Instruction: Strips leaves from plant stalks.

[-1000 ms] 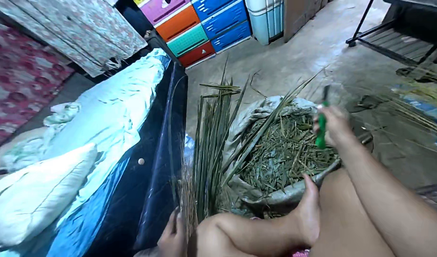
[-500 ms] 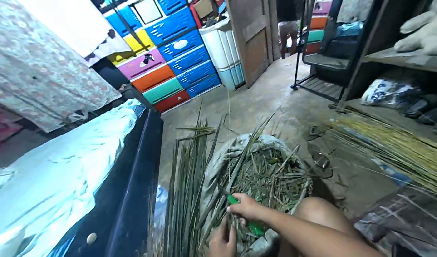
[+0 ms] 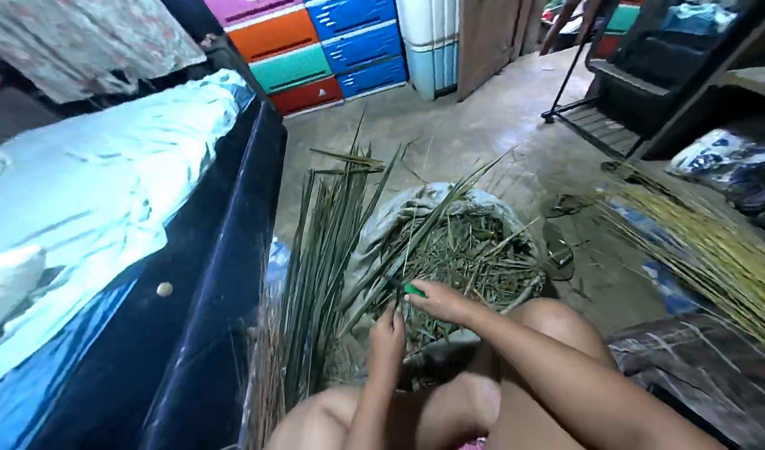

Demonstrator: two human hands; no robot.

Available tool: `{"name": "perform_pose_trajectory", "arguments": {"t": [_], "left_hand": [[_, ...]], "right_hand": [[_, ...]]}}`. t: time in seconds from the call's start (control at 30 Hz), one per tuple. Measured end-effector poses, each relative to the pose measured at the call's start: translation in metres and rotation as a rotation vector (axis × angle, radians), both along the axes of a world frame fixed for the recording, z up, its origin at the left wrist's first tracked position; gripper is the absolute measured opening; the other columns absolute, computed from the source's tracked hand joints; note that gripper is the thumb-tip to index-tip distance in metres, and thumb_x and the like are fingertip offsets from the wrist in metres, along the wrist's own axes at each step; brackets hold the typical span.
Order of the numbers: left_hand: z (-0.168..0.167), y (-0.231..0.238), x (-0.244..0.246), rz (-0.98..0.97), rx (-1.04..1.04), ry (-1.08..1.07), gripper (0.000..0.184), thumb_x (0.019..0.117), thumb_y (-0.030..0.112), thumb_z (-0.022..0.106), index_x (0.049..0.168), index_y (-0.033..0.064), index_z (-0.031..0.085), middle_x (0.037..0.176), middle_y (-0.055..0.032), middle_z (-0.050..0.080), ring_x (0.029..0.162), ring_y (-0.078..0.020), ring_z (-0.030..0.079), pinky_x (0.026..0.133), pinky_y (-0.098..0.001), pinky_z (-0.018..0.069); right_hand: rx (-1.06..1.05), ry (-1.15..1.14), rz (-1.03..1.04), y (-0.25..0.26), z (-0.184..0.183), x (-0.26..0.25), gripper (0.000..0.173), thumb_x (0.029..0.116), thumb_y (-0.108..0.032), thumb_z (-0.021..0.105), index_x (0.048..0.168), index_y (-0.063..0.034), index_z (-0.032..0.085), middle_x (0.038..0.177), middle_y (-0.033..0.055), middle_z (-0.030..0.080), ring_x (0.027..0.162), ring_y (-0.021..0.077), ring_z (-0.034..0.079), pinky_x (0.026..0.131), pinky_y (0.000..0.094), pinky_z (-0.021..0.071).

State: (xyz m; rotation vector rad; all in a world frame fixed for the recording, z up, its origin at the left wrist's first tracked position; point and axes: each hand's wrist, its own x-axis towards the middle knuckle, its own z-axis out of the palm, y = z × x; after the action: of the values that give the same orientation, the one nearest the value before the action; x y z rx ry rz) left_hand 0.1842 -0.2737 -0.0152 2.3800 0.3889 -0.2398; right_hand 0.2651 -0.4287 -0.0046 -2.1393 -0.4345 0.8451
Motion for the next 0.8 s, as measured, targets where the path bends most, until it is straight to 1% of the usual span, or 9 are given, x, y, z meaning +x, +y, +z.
{"name": "perform_pose_trajectory", "arguments": {"t": [0.1,0.17,0.23,0.33,0.37,0.5,0.6,0.7,0.8], "left_hand": [[0.004,0.006,0.005,0.043,0.056,0.142,0.039,0.1095,0.023,0.039,0.117,-0.0018,0.069,0.107,-0.0243,0.071,0.107,-0.04,0.069,0.094,-0.0613,0.0504],[0.007,0.007,0.006,0.044,0.073,0.185,0.039,0.1093,0.023,0.039,0.114,-0.0012,0.069,0.107,-0.0232,0.071,0.107,-0.039,0.069,0.093,-0.0602,0.0509],[0.011,0.006,0.006,0.021,0.099,0.208,0.041,0.1105,0.025,0.037,0.119,0.0005,0.068,0.112,-0.0224,0.071,0.111,-0.0385,0.068,0.095,-0.06,0.0504],[0.007,0.002,0.005,-0.022,0.077,0.195,0.046,0.1129,0.031,0.034,0.146,0.0101,0.058,0.127,-0.0197,0.07,0.12,-0.0378,0.066,0.103,-0.0602,0.048],[0.006,0.0,0.005,-0.03,0.069,0.193,0.046,0.113,0.031,0.034,0.149,0.0124,0.055,0.128,-0.0193,0.069,0.12,-0.0379,0.066,0.103,-0.0602,0.048],[0.004,-0.001,0.007,-0.044,0.072,0.232,0.046,0.1129,0.032,0.033,0.151,0.0149,0.054,0.125,-0.0198,0.07,0.117,-0.0386,0.067,0.1,-0.0604,0.0493],[0.004,0.001,0.012,-0.018,0.072,0.295,0.045,0.1121,0.029,0.033,0.139,0.0068,0.061,0.125,-0.021,0.069,0.119,-0.0379,0.066,0.1,-0.0592,0.0499],[0.003,0.0,0.013,-0.024,0.069,0.327,0.044,0.1117,0.027,0.033,0.132,0.0039,0.063,0.125,-0.0213,0.068,0.12,-0.0377,0.065,0.099,-0.0591,0.0498],[0.001,-0.005,0.011,-0.075,0.083,0.317,0.048,0.1131,0.032,0.03,0.15,0.0129,0.053,0.133,-0.0193,0.067,0.124,-0.038,0.064,0.103,-0.0601,0.0479]], "right_hand": [[-0.132,0.006,0.085,0.02,0.01,-0.027,0.043,0.1106,-0.037,0.043,0.134,-0.0044,0.059,0.113,0.0254,0.068,0.108,0.0423,0.066,0.092,0.0637,0.0494],[-0.25,-0.025,0.103,0.028,0.014,-0.035,0.042,0.1104,-0.036,0.041,0.131,-0.0045,0.058,0.113,0.0236,0.068,0.109,0.0414,0.067,0.092,0.0623,0.0505],[-0.388,-0.104,0.118,0.03,0.012,-0.033,0.042,0.11,-0.036,0.041,0.132,-0.0039,0.057,0.117,0.0242,0.069,0.112,0.0431,0.067,0.092,0.0632,0.0515],[-0.529,-0.145,-0.009,0.029,-0.002,-0.016,0.043,0.11,-0.036,0.042,0.135,-0.003,0.056,0.122,0.0246,0.069,0.115,0.0439,0.067,0.092,0.0633,0.0526],[-0.558,-0.126,-0.077,0.025,-0.006,-0.007,0.043,0.1104,-0.035,0.041,0.136,-0.0032,0.055,0.124,0.0244,0.068,0.117,0.0433,0.067,0.093,0.0625,0.0526],[-0.481,-0.041,-0.096,0.019,0.002,-0.005,0.041,0.11,-0.033,0.043,0.134,-0.0034,0.058,0.124,0.024,0.067,0.117,0.041,0.066,0.095,0.0614,0.0516],[-0.392,0.063,0.044,0.032,0.009,-0.035,0.038,0.1105,-0.028,0.043,0.131,-0.0012,0.06,0.119,0.0253,0.066,0.113,0.0407,0.065,0.095,0.0609,0.0499],[-0.518,-0.011,0.056,0.037,0.003,-0.039,0.038,0.1101,-0.03,0.043,0.134,-0.0038,0.058,0.123,0.0239,0.068,0.116,0.0411,0.067,0.095,0.0619,0.0517],[-0.664,-0.08,-0.08,0.03,-0.011,-0.016,0.04,0.1097,-0.029,0.043,0.139,-0.0038,0.054,0.127,0.0241,0.067,0.119,0.0423,0.066,0.096,0.062,0.0526]]}}
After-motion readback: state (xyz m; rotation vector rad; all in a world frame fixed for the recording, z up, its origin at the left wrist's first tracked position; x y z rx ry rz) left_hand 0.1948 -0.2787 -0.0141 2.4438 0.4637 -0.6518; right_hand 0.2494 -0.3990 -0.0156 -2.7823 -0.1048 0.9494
